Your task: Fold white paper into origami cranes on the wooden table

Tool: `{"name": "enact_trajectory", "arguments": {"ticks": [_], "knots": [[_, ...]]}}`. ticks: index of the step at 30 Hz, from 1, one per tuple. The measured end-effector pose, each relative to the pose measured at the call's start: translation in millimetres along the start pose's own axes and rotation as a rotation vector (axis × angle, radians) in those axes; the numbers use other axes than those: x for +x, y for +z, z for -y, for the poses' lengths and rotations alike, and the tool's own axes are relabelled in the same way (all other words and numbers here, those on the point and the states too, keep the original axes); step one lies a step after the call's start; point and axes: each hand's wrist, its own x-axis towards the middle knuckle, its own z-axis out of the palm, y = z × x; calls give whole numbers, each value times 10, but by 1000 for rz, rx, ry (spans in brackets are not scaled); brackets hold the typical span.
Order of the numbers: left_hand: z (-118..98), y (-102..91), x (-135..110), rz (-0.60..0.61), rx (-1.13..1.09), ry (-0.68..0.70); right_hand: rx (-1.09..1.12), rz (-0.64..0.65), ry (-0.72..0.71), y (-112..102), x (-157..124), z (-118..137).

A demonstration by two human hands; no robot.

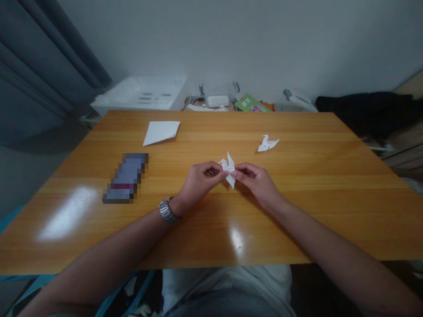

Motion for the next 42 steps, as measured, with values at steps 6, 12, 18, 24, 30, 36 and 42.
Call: {"name": "enact_trajectory", "arguments": {"ticks": [6, 12, 18, 24, 30, 36, 42], "knots": [[61, -8, 25, -124, -52, 0, 13, -26, 6, -1, 0, 13], [14, -16, 17, -142, 94, 47, -90, 39, 14, -2, -14, -5], [-34, -15, -3, -124, 214, 106, -109, 41, -2, -13, -18, -25], [20, 0, -2, -66, 254, 131, 43, 27, 43, -9, -10, -4], [160, 37, 14, 114, 36, 156, 166, -25, 28, -44, 7, 43], [41, -3, 9, 281, -160, 91, 197, -18, 60, -74, 24, 41], [8, -42, 24, 163, -3, 30, 158, -33, 38, -79, 36, -22]]}}
